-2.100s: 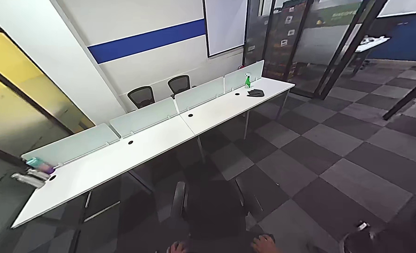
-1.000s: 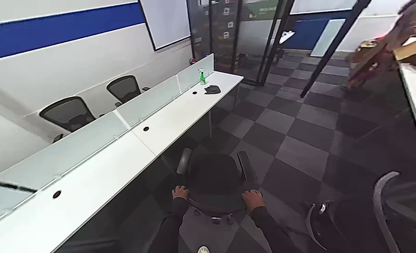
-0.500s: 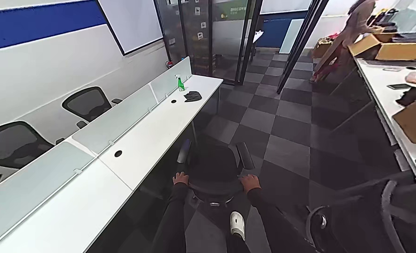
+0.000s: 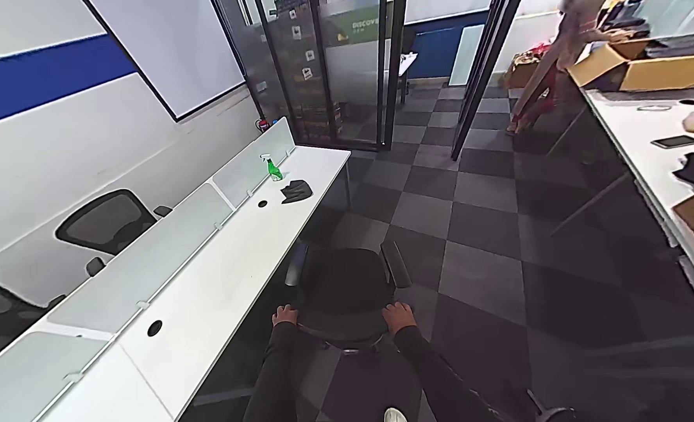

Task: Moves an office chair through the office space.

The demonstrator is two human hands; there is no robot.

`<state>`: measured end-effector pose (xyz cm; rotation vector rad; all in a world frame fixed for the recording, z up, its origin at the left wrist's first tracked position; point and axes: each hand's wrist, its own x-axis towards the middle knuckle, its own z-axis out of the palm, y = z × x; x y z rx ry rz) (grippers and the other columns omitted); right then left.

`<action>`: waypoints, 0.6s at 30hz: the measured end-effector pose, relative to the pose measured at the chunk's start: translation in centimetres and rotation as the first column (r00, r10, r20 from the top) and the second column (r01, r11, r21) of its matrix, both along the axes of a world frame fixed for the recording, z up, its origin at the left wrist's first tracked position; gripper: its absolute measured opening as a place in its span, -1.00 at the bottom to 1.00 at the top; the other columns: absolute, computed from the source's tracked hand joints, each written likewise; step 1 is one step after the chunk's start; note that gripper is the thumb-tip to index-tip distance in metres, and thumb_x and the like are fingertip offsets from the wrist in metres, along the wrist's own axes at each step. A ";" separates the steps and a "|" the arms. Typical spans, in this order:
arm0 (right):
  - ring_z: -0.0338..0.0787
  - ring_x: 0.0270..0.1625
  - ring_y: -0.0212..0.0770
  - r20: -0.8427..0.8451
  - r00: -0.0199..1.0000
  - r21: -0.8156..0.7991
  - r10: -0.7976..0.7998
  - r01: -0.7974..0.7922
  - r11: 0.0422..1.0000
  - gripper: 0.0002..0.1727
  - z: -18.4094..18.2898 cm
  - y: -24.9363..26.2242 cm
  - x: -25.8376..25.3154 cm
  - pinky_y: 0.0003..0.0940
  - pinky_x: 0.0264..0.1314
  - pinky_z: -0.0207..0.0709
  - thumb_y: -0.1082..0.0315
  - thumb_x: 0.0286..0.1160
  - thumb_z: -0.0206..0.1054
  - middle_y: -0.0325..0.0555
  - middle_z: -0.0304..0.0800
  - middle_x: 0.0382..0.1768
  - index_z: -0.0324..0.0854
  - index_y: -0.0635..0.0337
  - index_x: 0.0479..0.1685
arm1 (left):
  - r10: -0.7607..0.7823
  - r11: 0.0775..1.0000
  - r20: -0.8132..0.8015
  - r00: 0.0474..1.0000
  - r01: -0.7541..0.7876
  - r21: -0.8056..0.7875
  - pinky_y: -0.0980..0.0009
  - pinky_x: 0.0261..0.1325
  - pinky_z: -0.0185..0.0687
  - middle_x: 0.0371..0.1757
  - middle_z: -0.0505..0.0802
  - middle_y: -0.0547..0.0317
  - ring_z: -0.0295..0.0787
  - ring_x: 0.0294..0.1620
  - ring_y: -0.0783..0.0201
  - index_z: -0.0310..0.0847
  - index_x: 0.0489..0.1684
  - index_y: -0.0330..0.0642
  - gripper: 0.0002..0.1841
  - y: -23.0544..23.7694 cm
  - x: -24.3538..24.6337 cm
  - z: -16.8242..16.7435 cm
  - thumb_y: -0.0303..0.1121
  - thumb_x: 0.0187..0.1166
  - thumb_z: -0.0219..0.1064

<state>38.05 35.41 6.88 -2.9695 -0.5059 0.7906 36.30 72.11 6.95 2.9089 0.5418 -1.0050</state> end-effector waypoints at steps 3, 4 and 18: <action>0.56 0.57 0.17 0.019 1.000 0.006 -0.015 0.015 1.000 -0.35 -0.3 -0.8 3.5 0.30 0.67 0.26 0.32 0.06 0.62 -0.06 0.75 0.40 0.73 0.00 0.35 | -0.020 1.000 0.010 1.000 0.021 -0.010 -0.31 0.70 0.22 0.76 0.49 0.27 0.11 0.86 -0.09 0.70 0.47 0.26 -0.58 -0.6 4.5 0.1 -0.36 0.67 0.28; 0.55 0.58 0.17 0.019 1.000 0.000 -0.024 0.024 1.000 -0.35 -0.2 -1.0 4.6 0.29 0.66 0.26 0.32 0.06 0.62 -0.07 0.75 0.41 0.73 -0.01 0.36 | -0.030 0.999 0.013 0.999 0.030 -0.016 -0.31 0.70 0.21 0.75 0.50 0.28 0.11 0.86 -0.09 0.70 0.46 0.25 -0.58 -0.8 6.0 0.1 -0.37 0.66 0.29; 0.51 0.62 0.22 -0.014 0.978 -0.059 -0.210 0.209 0.976 -0.41 -0.5 -5.8 23.0 0.37 0.71 0.16 0.39 0.23 0.53 0.00 0.68 0.51 0.72 -0.02 0.41 | -0.215 0.974 0.074 0.974 0.220 -0.056 -0.39 0.65 0.25 0.73 0.52 0.19 0.15 0.84 -0.17 0.70 0.46 0.23 -0.55 -6.1 28.3 -0.2 -0.32 0.56 0.39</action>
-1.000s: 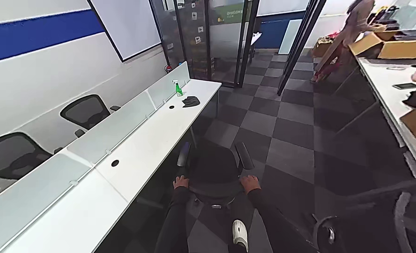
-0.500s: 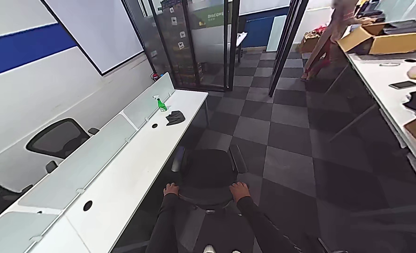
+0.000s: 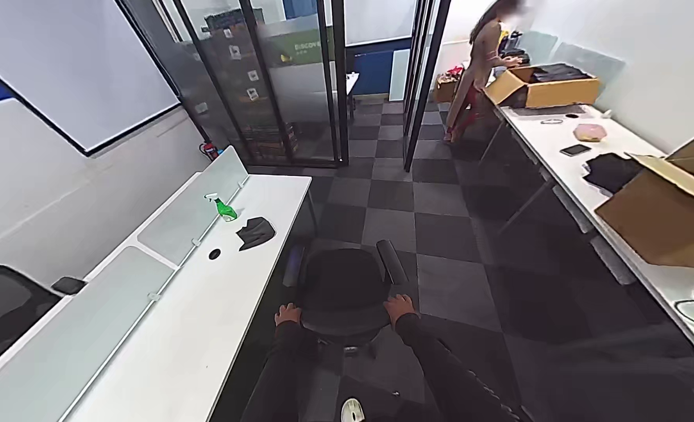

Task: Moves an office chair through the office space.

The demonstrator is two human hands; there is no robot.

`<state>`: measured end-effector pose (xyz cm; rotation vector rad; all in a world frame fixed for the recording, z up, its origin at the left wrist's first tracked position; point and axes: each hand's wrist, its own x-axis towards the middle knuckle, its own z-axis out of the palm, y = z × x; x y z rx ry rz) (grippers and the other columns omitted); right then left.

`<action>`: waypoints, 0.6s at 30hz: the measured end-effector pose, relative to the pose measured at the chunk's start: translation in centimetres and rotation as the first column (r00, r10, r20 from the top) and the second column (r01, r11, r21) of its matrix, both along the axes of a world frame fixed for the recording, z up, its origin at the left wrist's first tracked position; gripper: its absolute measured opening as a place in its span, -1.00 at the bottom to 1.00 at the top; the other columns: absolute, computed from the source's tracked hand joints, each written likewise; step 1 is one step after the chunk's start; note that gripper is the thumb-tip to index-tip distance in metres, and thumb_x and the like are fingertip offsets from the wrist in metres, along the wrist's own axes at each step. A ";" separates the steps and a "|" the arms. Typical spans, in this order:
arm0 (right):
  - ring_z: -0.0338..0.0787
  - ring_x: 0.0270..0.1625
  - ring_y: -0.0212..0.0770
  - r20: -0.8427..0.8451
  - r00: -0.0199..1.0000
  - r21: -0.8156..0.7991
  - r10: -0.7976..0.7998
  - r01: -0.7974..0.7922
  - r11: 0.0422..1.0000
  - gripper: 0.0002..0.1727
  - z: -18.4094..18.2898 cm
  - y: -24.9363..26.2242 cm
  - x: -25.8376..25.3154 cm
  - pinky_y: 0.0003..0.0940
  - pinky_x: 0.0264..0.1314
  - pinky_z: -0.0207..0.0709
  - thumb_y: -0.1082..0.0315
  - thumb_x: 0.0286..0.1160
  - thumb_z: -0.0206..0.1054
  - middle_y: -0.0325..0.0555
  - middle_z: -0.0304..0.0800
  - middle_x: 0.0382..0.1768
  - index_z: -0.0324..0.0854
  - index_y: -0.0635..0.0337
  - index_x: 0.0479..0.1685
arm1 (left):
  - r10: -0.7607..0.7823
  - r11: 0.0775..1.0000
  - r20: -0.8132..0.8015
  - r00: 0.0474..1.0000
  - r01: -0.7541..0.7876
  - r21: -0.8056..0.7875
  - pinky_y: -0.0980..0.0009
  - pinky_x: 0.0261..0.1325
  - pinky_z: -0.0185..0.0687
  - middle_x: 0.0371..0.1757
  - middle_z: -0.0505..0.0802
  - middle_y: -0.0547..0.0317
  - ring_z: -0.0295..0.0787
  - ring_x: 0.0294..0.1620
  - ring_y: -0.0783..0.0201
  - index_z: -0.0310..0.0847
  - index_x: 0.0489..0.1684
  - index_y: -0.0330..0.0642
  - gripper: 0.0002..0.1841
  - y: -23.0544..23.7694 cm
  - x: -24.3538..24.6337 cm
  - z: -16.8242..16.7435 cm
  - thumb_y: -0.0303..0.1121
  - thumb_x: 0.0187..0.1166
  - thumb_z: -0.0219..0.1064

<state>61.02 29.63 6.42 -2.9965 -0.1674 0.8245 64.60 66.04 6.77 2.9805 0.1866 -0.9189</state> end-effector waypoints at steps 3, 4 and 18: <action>0.51 0.62 0.20 0.005 1.000 0.007 -0.021 0.021 1.000 -0.44 0.4 -1.3 3.9 0.35 0.71 0.17 0.43 0.28 0.50 -0.02 0.68 0.51 0.73 -0.03 0.40 | -0.018 1.000 -0.011 1.000 0.019 0.013 -0.39 0.65 0.26 0.72 0.53 0.21 0.14 0.84 -0.14 0.69 0.47 0.23 -0.54 -1.5 4.8 0.0 -0.30 0.55 0.42; 0.50 0.63 0.19 0.004 1.000 0.008 -0.028 0.028 1.000 -0.43 0.4 -1.9 5.3 0.34 0.72 0.16 0.42 0.28 0.50 -0.03 0.68 0.51 0.72 -0.05 0.41 | -0.027 0.999 -0.013 1.000 0.027 0.019 -0.39 0.64 0.26 0.72 0.53 0.22 0.14 0.84 -0.14 0.69 0.47 0.23 -0.53 -2.1 6.3 0.1 -0.30 0.53 0.43; 0.47 0.66 0.22 -0.032 0.999 0.088 0.019 -0.016 0.996 -0.51 -0.3 -12.3 28.0 0.39 0.70 0.15 0.49 0.54 0.28 0.02 0.64 0.55 0.68 -0.01 0.46 | 0.033 0.997 -0.001 0.999 -0.033 0.073 -0.27 0.65 0.33 0.70 0.56 0.24 0.22 0.81 -0.08 0.72 0.43 0.31 -0.56 -12.0 28.5 -0.4 -0.31 0.58 0.38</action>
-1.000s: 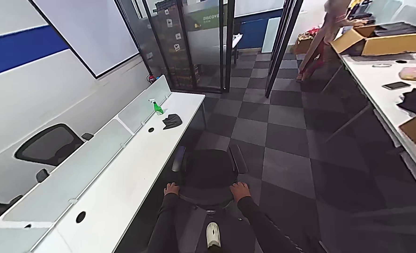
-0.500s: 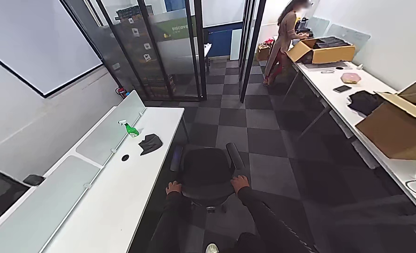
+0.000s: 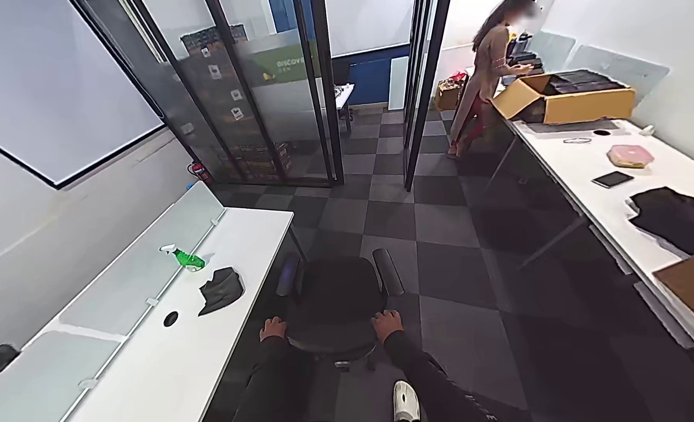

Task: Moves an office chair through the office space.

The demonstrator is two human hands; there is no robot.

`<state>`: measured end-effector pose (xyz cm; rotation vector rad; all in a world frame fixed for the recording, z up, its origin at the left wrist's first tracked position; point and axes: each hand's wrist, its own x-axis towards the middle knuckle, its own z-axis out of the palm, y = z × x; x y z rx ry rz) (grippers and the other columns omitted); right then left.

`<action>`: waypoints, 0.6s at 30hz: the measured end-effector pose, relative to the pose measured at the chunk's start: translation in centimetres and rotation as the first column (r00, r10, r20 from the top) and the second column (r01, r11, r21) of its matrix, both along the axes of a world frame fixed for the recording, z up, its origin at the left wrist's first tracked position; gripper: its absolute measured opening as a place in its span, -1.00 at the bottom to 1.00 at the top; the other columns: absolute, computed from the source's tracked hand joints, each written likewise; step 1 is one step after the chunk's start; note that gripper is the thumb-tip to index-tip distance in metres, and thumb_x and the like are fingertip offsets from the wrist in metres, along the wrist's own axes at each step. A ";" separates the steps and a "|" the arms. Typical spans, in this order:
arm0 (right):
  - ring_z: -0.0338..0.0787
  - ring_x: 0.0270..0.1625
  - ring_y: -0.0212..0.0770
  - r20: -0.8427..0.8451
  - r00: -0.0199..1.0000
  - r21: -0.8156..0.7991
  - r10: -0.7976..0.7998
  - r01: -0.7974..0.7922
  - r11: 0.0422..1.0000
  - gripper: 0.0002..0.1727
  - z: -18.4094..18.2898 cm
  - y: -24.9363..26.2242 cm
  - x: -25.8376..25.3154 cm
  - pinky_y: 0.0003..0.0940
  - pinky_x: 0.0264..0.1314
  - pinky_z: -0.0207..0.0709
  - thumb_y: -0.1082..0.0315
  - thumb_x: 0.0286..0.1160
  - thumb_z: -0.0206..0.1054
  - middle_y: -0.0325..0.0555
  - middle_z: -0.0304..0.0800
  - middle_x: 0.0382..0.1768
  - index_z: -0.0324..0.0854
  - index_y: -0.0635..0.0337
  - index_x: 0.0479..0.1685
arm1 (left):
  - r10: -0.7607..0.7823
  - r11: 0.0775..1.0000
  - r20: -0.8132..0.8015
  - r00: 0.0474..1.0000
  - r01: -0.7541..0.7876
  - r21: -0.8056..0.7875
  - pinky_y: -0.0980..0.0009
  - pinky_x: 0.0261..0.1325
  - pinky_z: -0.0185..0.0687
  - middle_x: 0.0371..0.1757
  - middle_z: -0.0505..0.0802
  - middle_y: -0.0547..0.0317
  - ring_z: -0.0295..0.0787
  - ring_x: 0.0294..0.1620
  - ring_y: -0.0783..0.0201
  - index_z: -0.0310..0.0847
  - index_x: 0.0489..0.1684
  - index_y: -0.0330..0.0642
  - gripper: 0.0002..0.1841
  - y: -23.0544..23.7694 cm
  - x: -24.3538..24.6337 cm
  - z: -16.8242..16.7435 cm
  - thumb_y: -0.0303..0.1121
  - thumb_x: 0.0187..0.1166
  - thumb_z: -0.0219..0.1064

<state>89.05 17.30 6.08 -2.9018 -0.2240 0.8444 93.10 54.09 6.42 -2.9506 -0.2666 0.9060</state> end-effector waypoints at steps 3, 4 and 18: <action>0.46 0.68 0.23 -0.042 0.998 0.008 0.050 -0.049 0.999 -0.49 0.3 -2.6 4.9 0.41 0.69 0.15 0.50 0.55 0.27 0.01 0.63 0.57 0.64 -0.01 0.50 | 0.042 0.999 -0.004 0.999 -0.042 0.009 -0.26 0.65 0.34 0.69 0.57 0.26 0.24 0.81 -0.06 0.72 0.43 0.35 -0.56 -2.3 4.0 -0.5 -0.32 0.59 0.37; 0.47 0.66 0.23 -0.046 0.996 0.011 0.072 -0.071 0.997 -0.49 0.2 -3.3 6.5 0.41 0.66 0.17 0.50 0.53 0.29 0.01 0.64 0.56 0.64 -0.01 0.49 | 0.048 0.999 -0.011 0.999 -0.048 0.022 -0.25 0.64 0.36 0.69 0.56 0.26 0.23 0.81 -0.05 0.71 0.43 0.35 -0.57 -2.9 5.2 -0.6 -0.30 0.59 0.37; 0.47 0.65 0.24 -0.067 0.988 0.036 0.142 -0.139 0.990 -0.46 0.2 -11.2 27.6 0.41 0.67 0.18 0.46 0.46 0.38 0.05 0.63 0.54 0.61 0.04 0.51 | 0.055 0.998 0.019 0.998 -0.055 0.006 -0.25 0.59 0.41 0.66 0.59 0.26 0.26 0.78 -0.08 0.73 0.41 0.35 -0.50 -9.9 24.8 -1.2 -0.30 0.45 0.50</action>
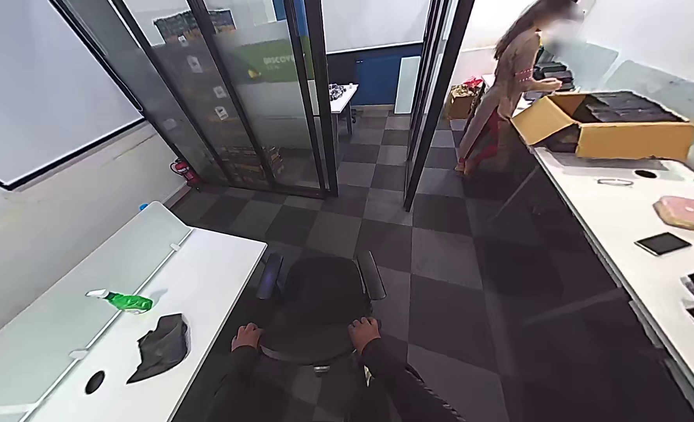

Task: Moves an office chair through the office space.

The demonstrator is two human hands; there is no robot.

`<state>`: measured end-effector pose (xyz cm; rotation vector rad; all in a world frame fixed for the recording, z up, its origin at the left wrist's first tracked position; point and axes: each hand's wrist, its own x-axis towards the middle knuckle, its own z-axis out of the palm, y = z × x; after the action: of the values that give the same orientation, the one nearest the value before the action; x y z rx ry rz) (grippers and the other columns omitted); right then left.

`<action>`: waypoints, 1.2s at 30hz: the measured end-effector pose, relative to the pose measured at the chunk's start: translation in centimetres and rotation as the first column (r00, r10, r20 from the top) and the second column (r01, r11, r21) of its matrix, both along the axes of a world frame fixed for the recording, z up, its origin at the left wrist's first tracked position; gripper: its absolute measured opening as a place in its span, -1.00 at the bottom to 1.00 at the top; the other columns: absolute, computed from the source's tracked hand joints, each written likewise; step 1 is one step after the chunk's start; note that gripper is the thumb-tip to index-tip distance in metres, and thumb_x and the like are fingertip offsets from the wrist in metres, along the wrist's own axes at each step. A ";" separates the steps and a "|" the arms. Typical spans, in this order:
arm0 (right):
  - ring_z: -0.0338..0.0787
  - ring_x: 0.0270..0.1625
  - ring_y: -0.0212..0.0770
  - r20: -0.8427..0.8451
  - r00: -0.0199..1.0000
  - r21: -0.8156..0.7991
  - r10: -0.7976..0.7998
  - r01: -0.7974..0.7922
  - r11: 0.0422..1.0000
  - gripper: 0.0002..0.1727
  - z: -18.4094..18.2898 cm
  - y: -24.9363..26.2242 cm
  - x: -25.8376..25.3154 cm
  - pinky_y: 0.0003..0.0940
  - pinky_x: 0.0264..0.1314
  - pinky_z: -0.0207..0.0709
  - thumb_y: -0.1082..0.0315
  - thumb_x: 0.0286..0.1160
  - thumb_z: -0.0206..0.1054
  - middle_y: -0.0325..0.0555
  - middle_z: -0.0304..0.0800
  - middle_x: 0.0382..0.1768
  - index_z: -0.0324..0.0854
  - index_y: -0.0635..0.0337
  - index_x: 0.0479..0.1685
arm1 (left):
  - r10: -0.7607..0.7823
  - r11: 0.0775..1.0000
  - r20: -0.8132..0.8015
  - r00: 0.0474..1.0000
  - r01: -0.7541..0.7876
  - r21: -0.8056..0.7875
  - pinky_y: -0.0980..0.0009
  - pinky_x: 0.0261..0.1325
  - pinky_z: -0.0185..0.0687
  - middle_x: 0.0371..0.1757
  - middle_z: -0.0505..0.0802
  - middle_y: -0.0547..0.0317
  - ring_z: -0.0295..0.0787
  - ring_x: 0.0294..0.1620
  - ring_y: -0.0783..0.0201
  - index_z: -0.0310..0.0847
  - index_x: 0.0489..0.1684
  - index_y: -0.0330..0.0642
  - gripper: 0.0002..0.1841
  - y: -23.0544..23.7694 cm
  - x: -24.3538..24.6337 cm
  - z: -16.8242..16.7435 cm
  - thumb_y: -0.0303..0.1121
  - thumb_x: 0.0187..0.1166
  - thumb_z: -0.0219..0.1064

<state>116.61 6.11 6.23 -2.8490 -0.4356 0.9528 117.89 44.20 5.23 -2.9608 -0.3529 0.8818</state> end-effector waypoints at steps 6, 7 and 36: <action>0.47 0.66 0.28 0.018 0.999 0.051 0.029 -0.030 0.998 -0.50 -0.4 -4.1 9.7 0.47 0.65 0.21 0.49 0.48 0.36 0.09 0.66 0.51 0.65 0.07 0.46 | -0.011 1.000 0.072 0.997 0.012 -0.008 -0.32 0.58 0.39 0.61 0.63 0.16 0.33 0.74 -0.12 0.72 0.43 0.26 -0.46 -3.5 7.8 -0.2 -0.34 0.38 0.51; 0.47 0.66 0.27 0.003 0.999 0.041 0.053 -0.053 0.998 -0.47 -0.6 -4.7 11.5 0.46 0.64 0.22 0.48 0.45 0.40 0.08 0.65 0.52 0.63 0.05 0.48 | -0.004 1.000 0.068 0.998 0.004 -0.007 -0.32 0.58 0.40 0.60 0.64 0.17 0.33 0.73 -0.11 0.72 0.42 0.24 -0.45 -4.0 9.0 -0.3 -0.34 0.36 0.52; 0.42 0.69 0.26 -0.027 0.867 -0.074 0.498 -0.499 0.864 -0.50 -0.6 -15.5 65.2 0.40 0.75 0.07 0.51 0.54 0.28 0.09 0.62 0.55 0.65 0.04 0.48 | 0.478 0.878 0.043 0.877 -0.478 -0.012 -0.34 0.61 0.33 0.61 0.63 0.12 0.27 0.78 -0.14 0.71 0.42 0.17 -0.43 -22.8 42.3 -0.3 -0.26 0.30 0.57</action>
<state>181.83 -9.38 5.59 -2.8500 -1.2072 1.0662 160.15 21.39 4.96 -2.9378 -1.1254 0.8406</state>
